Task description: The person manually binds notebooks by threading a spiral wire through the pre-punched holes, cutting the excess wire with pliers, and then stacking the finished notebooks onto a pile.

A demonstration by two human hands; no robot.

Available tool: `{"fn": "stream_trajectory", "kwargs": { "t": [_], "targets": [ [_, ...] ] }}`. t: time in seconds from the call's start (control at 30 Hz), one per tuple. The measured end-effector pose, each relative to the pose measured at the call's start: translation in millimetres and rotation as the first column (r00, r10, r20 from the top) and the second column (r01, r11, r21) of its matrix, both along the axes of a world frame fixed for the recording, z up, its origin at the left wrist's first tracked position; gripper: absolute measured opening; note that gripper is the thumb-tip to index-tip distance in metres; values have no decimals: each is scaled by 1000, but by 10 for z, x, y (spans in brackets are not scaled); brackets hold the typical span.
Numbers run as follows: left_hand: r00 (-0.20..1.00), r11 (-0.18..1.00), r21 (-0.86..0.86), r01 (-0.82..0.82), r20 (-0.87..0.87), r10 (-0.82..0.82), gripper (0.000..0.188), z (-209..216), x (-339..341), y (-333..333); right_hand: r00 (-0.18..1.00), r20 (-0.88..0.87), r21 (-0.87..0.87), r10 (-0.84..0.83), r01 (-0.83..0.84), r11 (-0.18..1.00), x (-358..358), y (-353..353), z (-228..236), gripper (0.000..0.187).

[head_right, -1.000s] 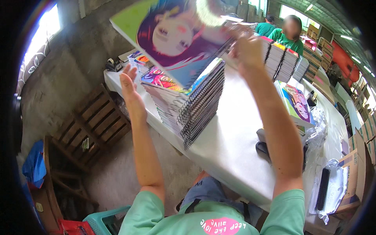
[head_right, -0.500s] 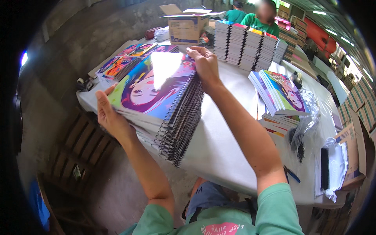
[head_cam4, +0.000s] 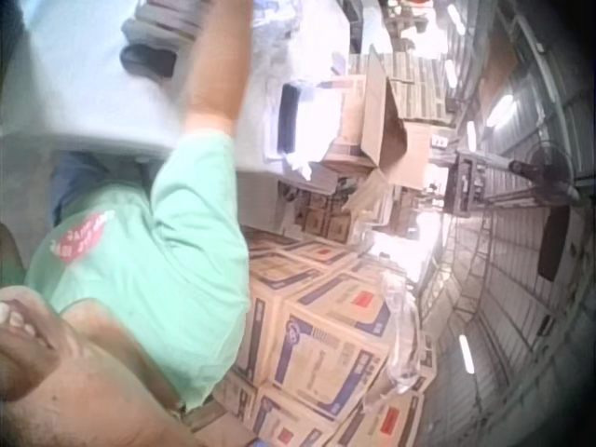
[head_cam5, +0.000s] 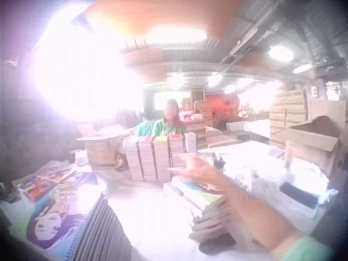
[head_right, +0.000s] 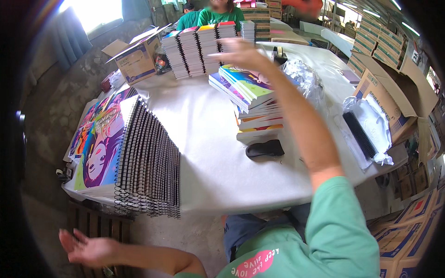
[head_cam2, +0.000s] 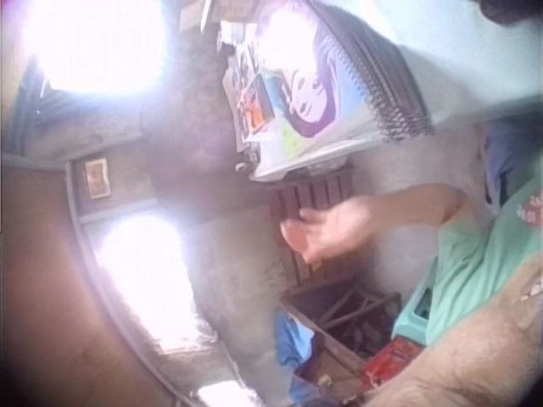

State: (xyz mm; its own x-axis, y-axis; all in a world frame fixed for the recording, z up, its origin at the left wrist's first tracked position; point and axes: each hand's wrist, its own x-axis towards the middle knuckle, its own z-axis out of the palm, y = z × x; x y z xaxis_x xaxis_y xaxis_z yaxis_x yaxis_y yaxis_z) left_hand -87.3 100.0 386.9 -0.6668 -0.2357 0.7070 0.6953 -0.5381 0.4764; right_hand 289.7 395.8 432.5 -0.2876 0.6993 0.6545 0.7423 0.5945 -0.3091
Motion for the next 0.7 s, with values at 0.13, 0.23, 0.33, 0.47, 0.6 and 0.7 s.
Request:
{"fn": "stream_trajectory", "kwargs": {
  "t": [0.13, 0.23, 0.33, 0.47, 0.6, 0.7],
  "targets": [
    [931, 882, 372, 289, -323, -169, 35, -36, 658, -371, 736, 406, -321, -543, 670, 669, 1638, -194, -270, 84],
    [851, 799, 411, 439, -475, -223, 36, -108, 1264, -277, 897, 41, -711, -440, 336, 618, 1665, -221, -571, 59],
    [791, 744, 346, 572, -471, -390, 36, -71, 1825, -77, 933, 118, -546, -341, 347, 763, 1607, -192, -490, 56],
    [694, 663, 252, 705, -439, -570, 34, -50, 2305, 124, 804, 306, -373, -509, 593, 713, 1454, -230, -292, 51],
    [654, 734, 80, 675, -526, -544, 42, -37, 2419, 171, 947, -45, 119, -318, 322, 939, 1038, -680, 214, 20],
    [630, 851, -258, 457, -581, -515, 38, 47, 2370, 137, 995, -18, 274, -103, 104, 956, 639, -1292, 473, 16]
  ]
}}
